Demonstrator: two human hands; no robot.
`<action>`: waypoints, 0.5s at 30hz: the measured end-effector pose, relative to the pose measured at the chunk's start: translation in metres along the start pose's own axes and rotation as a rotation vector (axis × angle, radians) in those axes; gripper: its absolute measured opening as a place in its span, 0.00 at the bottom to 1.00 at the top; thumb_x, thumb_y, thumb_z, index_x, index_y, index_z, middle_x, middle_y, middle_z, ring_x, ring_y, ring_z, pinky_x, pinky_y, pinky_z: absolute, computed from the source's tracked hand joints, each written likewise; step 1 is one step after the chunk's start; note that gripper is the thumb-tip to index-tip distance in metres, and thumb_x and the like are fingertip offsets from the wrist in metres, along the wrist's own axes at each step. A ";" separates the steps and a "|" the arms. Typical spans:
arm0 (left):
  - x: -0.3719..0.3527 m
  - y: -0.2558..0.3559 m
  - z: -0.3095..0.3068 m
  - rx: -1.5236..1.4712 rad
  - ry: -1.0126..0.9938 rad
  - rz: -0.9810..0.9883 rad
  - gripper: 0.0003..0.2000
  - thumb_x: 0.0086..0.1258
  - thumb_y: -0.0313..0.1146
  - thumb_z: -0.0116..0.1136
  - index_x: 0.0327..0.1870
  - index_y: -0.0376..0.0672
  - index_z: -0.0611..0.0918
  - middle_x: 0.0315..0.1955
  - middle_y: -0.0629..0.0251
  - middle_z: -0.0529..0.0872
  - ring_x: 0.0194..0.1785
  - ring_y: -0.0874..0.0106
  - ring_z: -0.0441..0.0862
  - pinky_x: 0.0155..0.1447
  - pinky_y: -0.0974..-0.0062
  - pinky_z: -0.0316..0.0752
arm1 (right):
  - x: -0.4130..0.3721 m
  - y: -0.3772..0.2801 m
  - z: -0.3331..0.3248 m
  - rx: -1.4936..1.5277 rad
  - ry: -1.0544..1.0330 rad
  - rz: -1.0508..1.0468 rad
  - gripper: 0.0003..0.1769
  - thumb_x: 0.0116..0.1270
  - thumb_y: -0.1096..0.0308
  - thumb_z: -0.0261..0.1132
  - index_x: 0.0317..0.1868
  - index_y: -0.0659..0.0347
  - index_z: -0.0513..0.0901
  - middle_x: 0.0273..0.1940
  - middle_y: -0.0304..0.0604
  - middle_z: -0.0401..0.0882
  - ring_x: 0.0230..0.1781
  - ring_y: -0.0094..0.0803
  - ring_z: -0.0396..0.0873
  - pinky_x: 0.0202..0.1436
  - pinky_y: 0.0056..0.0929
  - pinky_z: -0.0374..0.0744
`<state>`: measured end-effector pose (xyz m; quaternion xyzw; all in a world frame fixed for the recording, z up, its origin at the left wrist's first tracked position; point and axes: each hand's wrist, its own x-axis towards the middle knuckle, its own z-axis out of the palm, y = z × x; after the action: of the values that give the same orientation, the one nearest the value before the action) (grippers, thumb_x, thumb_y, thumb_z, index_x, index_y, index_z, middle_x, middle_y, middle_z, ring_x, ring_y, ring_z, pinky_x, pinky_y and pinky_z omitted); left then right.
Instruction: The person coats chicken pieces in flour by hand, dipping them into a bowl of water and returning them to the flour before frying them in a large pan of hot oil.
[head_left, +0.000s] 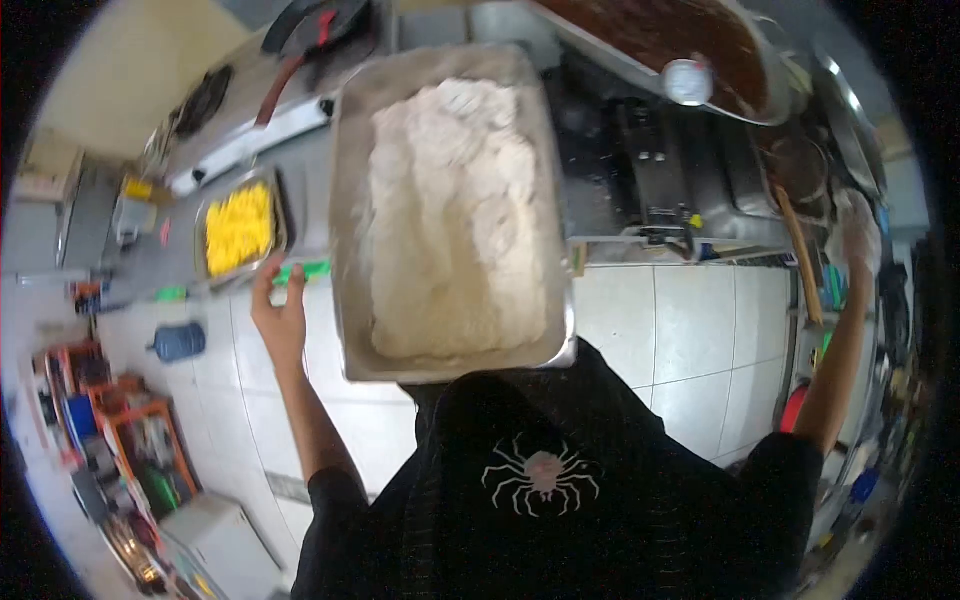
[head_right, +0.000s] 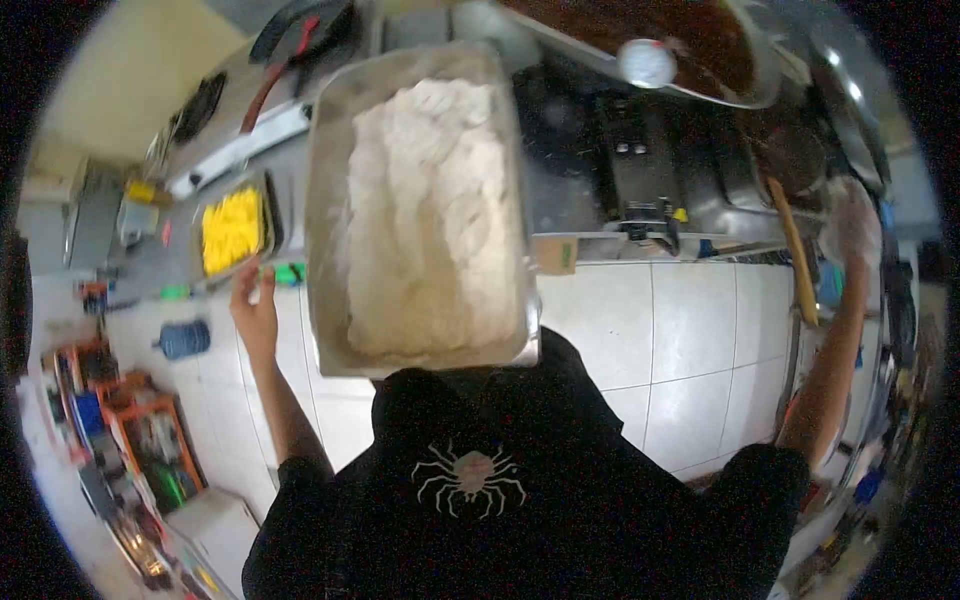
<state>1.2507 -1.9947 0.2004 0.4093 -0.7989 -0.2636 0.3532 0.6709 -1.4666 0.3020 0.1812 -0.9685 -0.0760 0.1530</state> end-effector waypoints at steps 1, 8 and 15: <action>-0.026 -0.025 -0.009 -0.205 0.014 -0.294 0.13 0.59 0.33 0.57 0.42 0.36 0.76 0.41 0.63 0.79 0.47 0.71 0.73 0.50 0.75 0.66 | -0.015 -0.033 -0.024 0.008 -0.058 -0.063 0.21 0.64 0.57 0.50 0.55 0.57 0.68 0.54 0.44 0.70 0.56 0.36 0.67 0.56 0.29 0.67; -0.116 -0.019 0.015 -0.827 -0.058 -0.636 0.22 0.68 0.44 0.41 0.52 0.33 0.69 0.48 0.59 0.72 0.52 0.69 0.68 0.56 0.73 0.62 | -0.143 -0.344 -0.041 0.770 -0.144 -0.970 0.19 0.61 0.59 0.54 0.50 0.59 0.72 0.47 0.49 0.74 0.49 0.41 0.72 0.54 0.33 0.69; -0.116 0.002 0.016 -0.795 0.116 -0.677 0.20 0.66 0.42 0.44 0.52 0.36 0.68 0.48 0.60 0.71 0.54 0.69 0.67 0.58 0.74 0.60 | -0.137 -0.533 0.072 0.039 -0.606 -1.067 0.16 0.61 0.59 0.49 0.40 0.60 0.78 0.45 0.51 0.75 0.47 0.40 0.71 0.55 0.36 0.65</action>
<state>1.2858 -1.8944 0.1519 0.4926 -0.4394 -0.6228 0.4199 0.9436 -1.9006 0.0895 0.6143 -0.7458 -0.1727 -0.1915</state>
